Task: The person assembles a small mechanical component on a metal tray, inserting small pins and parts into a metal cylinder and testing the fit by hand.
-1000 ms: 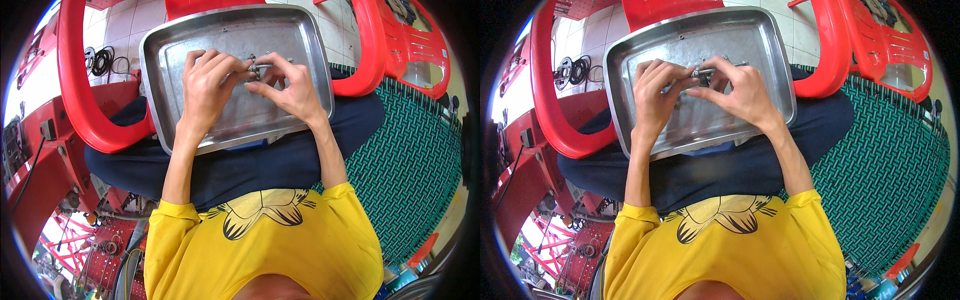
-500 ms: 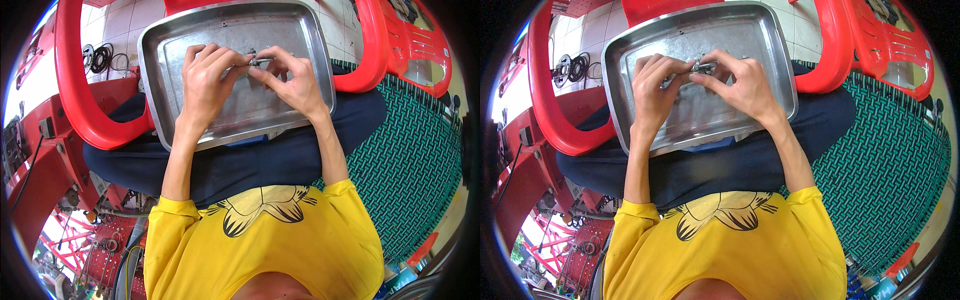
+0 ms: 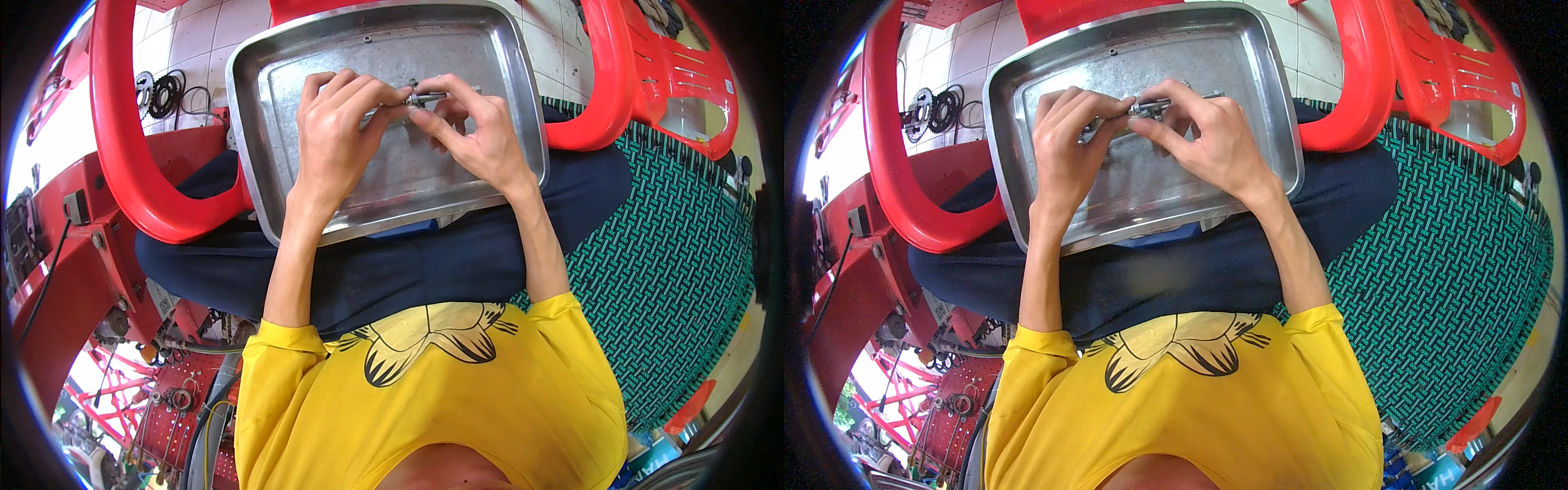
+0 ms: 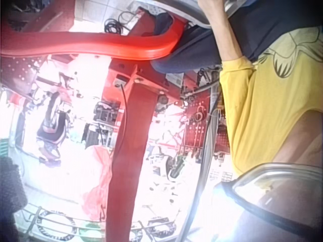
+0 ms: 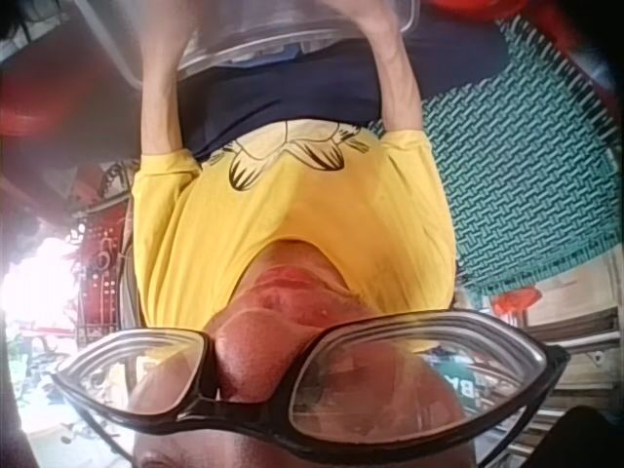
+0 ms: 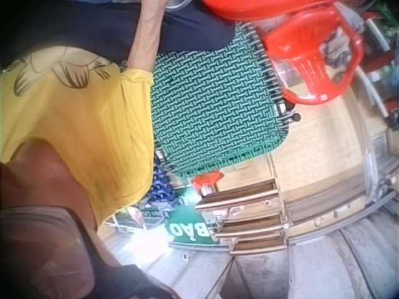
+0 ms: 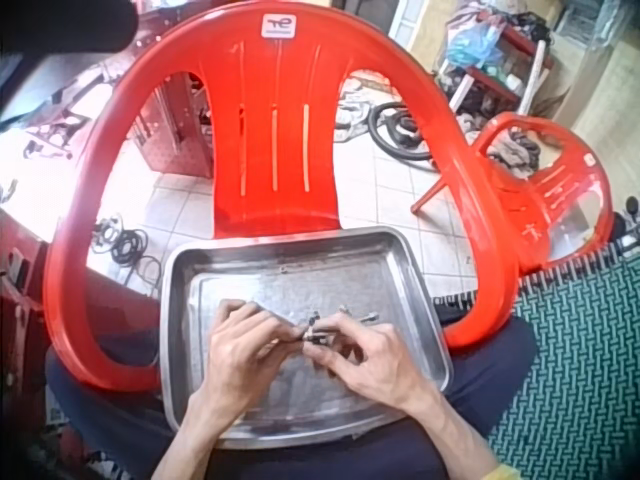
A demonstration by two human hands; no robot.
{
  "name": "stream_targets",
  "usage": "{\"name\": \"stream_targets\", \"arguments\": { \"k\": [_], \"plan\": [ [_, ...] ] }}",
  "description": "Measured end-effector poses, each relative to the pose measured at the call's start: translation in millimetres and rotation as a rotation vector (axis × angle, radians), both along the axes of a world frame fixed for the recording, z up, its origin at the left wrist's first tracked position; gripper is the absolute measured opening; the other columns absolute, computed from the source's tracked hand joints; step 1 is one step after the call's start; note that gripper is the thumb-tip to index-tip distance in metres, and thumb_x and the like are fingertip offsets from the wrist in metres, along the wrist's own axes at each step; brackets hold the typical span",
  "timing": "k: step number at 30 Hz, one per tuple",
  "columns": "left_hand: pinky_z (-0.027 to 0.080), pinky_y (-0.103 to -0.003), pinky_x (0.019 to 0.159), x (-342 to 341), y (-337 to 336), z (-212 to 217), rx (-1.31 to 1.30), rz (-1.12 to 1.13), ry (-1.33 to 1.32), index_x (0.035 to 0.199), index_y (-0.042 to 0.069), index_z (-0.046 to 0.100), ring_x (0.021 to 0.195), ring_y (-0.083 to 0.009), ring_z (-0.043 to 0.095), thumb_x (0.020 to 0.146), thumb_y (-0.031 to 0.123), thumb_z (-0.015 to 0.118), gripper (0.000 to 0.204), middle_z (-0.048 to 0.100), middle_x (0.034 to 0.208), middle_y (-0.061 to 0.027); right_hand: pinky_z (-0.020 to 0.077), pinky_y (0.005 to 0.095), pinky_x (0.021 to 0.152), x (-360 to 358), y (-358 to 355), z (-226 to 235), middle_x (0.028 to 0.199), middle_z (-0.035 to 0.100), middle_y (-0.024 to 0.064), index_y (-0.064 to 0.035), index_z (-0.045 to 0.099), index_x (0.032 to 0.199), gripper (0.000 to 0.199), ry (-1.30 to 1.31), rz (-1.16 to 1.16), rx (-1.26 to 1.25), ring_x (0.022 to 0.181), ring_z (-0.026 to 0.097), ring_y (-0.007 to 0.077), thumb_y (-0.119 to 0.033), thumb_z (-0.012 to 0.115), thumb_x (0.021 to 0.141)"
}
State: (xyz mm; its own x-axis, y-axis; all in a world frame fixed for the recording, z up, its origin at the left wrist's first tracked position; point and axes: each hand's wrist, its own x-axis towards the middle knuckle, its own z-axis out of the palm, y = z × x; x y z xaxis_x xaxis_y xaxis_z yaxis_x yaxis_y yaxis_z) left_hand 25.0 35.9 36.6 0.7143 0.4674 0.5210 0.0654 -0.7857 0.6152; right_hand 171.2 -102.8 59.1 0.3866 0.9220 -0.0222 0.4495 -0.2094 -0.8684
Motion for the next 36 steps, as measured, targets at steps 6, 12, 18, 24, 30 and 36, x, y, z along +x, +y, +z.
{"name": "stream_targets", "arguments": {
  "k": [6, 12, 18, 24, 30, 36],
  "plan": [
    [0.045, -0.036, 0.086, 0.1, -0.8, 1.1, -0.004, -0.003, 0.007, 0.087, 0.012, 0.074, 0.078, -0.0169, 0.065, 0.077, 0.012, 0.084, 0.014, 0.07, 0.078, 0.0029, 0.0496, 0.0294, 0.057, -0.1, -0.8, -3.4, 0.063, 0.069, 0.0077, -0.0062, 0.067, 0.115, 0.033, -0.024, -0.021, 0.029, 0.058, 0.071, 0.018, -0.032, 0.076, 0.096],
    [0.045, -0.036, 0.086, 0.5, -1.7, 1.0, -0.018, -0.015, 0.013, 0.088, 0.012, 0.074, 0.079, -0.0174, 0.065, 0.077, 0.011, 0.084, 0.015, 0.069, 0.079, 0.0027, 0.0484, 0.0296, 0.055, -0.1, -1.7, -1.7, 0.059, 0.068, 0.0075, -0.0062, 0.066, 0.115, 0.035, -0.021, 0.001, -0.017, 0.054, 0.069, 0.0182, -0.035, 0.074, 0.097],
    [0.045, -0.032, 0.083, -1.5, -1.2, 0.7, -0.009, -0.033, 0.057, 0.095, 0.012, 0.077, 0.082, -0.0173, 0.066, 0.075, 0.006, 0.084, 0.021, 0.074, 0.086, 0.001, 0.0479, 0.0293, 0.054, 2.7, -2.3, -0.7, 0.061, 0.069, 0.0075, -0.0061, 0.066, 0.114, 0.036, -0.02, 0.041, -0.074, 0.054, 0.069, 0.0182, -0.036, 0.074, 0.097],
    [0.045, -0.032, 0.084, -1.4, -1.1, -1.5, -0.008, -0.038, 0.065, 0.096, 0.013, 0.078, 0.083, -0.0168, 0.067, 0.075, 0.006, 0.084, 0.022, 0.075, 0.088, 0.0014, 0.0485, 0.0288, 0.054, 0.6, -1.0, -0.2, 0.061, 0.07, 0.0085, -0.0052, 0.066, 0.114, 0.034, -0.019, -0.005, 0.004, 0.055, 0.07, 0.0181, -0.034, 0.074, 0.097],
    [0.045, -0.035, 0.084, 0.1, -3.8, -0.3, -0.025, -0.035, 0.024, 0.086, 0.011, 0.073, 0.078, -0.0181, 0.065, 0.076, 0.011, 0.085, 0.016, 0.07, 0.08, 0.0019, 0.0486, 0.0292, 0.051, 1.8, -1.2, 0.5, 0.062, 0.07, 0.0092, -0.0045, 0.065, 0.113, 0.028, -0.027, 0.009, -0.013, 0.053, 0.07, 0.0187, -0.029, 0.07, 0.101],
    [0.045, -0.034, 0.082, 0.4, -4.2, 1.7, -0.029, -0.037, 0.036, 0.087, 0.011, 0.074, 0.079, -0.0179, 0.065, 0.075, 0.009, 0.085, 0.017, 0.071, 0.081, 0.0012, 0.0484, 0.0301, 0.05, 3.6, -1.9, 2.6, 0.063, 0.069, 0.0105, -0.0039, 0.064, 0.112, 0.021, 0.003, 0.021, 0.014, 0.053, 0.07, 0.0192, -0.023, 0.064, 0.104]
  ]
}}
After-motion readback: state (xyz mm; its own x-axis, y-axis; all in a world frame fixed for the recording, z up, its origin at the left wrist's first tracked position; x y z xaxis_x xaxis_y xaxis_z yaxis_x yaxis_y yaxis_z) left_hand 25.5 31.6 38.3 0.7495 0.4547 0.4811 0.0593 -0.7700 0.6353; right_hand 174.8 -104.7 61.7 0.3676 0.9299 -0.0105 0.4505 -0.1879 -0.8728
